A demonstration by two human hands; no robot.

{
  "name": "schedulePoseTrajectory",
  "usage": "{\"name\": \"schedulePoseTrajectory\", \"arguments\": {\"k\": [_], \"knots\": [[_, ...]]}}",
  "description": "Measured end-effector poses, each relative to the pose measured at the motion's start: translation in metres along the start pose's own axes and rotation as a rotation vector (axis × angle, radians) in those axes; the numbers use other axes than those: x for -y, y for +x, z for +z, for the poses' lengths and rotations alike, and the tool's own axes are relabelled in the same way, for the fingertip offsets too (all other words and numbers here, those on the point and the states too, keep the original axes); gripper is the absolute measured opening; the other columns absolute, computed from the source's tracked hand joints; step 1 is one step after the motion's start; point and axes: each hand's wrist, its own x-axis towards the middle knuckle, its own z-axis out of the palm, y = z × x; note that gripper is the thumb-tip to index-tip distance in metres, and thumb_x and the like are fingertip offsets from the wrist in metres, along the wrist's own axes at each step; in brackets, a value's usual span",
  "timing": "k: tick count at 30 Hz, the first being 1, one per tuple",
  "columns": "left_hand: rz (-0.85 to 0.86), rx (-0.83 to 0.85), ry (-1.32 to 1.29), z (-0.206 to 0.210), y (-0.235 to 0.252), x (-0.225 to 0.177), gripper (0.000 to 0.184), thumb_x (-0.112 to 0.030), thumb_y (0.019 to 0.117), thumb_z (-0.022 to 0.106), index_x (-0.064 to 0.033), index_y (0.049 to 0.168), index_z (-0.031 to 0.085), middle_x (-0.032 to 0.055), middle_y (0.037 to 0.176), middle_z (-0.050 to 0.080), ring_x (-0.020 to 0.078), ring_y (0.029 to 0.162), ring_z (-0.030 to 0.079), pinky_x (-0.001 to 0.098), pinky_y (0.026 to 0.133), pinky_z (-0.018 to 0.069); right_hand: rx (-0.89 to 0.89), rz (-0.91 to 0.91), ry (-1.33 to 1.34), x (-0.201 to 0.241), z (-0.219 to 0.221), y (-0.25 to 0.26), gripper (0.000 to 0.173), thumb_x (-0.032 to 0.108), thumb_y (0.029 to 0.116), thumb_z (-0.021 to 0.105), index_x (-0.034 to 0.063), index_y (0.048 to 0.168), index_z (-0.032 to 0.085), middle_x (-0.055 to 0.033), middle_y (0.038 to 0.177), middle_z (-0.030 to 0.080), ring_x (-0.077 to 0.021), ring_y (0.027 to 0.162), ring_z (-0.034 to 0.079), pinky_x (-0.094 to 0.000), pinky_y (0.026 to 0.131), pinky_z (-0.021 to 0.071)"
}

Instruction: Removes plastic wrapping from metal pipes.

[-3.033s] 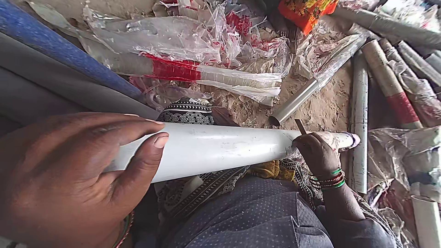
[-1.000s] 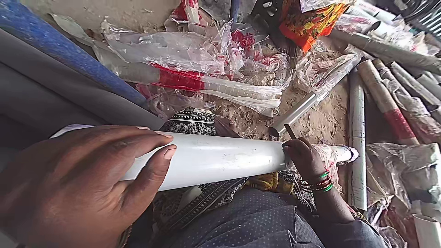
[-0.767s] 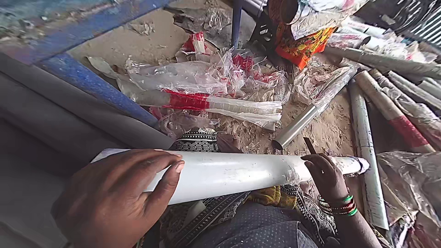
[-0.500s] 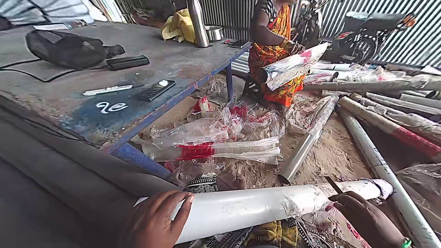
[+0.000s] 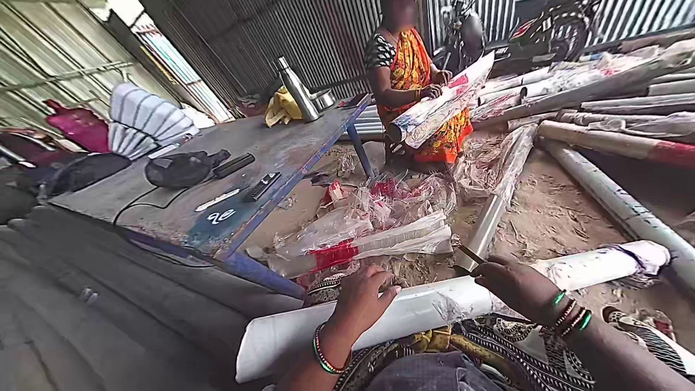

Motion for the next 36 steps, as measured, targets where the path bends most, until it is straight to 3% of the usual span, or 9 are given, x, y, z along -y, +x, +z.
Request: {"name": "schedulePoseTrajectory", "arguments": {"k": [3,10,17,21,25,36], "knots": [[-0.07,0.269,0.086,0.011,0.036,-0.027,0.046,-0.04,0.1036,0.055,-0.0087,0.136,0.064,0.0154,0.144,0.057,0.0324,0.138,0.048,0.0515,0.117,0.0325,0.097,0.018,-0.003,0.0,-0.004,0.005,0.029,0.023,0.1033,0.06,-0.0011,0.114,0.073,-0.0246,0.112,0.07,-0.0423,0.103,0.069,-0.0593,0.089,0.0525],[-0.113,0.534,0.204,0.032,0.078,-0.036,0.045,-0.038,0.1063,0.049,-0.0035,0.13,0.065,0.0197,0.141,0.057,0.0363,0.135,0.051,0.0576,0.111,0.0388,0.174,0.06,0.05,-0.021,-0.021,-0.004,0.03,0.023,0.1042,0.059,-0.0003,0.116,0.073,-0.0243,0.113,0.07,-0.0407,0.105,0.068,-0.0576,0.092,0.0517],[-0.14,0.596,0.223,0.036,0.094,-0.033,0.049,-0.04,0.1075,0.044,0.0004,0.121,0.067,0.0238,0.13,0.063,0.0404,0.127,0.056,0.0625,0.105,0.041,0.241,0.029,0.066,-0.018,-0.018,0.01,0.032,0.024,0.106,0.056,-0.0003,0.117,0.072,-0.024,0.117,0.069,-0.0402,0.11,0.066,-0.0568,0.096,0.0496],[-0.131,0.567,0.101,0.046,0.09,-0.019,0.046,-0.039,0.1061,0.049,0.0003,0.119,0.068,0.0241,0.124,0.066,0.0407,0.122,0.06,0.0626,0.104,0.042,0.263,0.046,0.067,-0.019,-0.016,0.021,0.033,0.025,0.1062,0.056,-0.0006,0.119,0.071,-0.0243,0.12,0.068,-0.0404,0.113,0.065,-0.0572,0.098,0.0485],[-0.129,0.504,0.011,0.049,0.08,-0.018,0.037,-0.035,0.1034,0.056,-0.0046,0.12,0.07,0.0193,0.123,0.068,0.0364,0.12,0.061,0.0588,0.104,0.044,0.306,0.094,0.059,-0.023,-0.016,0.03,0.034,0.025,0.1073,0.054,-0.0003,0.123,0.07,-0.0248,0.124,0.066,-0.0406,0.117,0.064,-0.0563,0.101,0.0468],[-0.139,0.464,0.007,0.052,0.073,-0.023,0.034,-0.03,0.1032,0.056,-0.0037,0.119,0.07,0.0171,0.126,0.067,0.0336,0.121,0.062,0.0555,0.105,0.045,0.316,0.133,0.063,-0.035,-0.011,0.036,0.034,0.025,0.1069,0.054,-0.0018,0.121,0.07,-0.0249,0.123,0.067,-0.04,0.116,0.064,-0.0551,0.102,0.0464]]}}
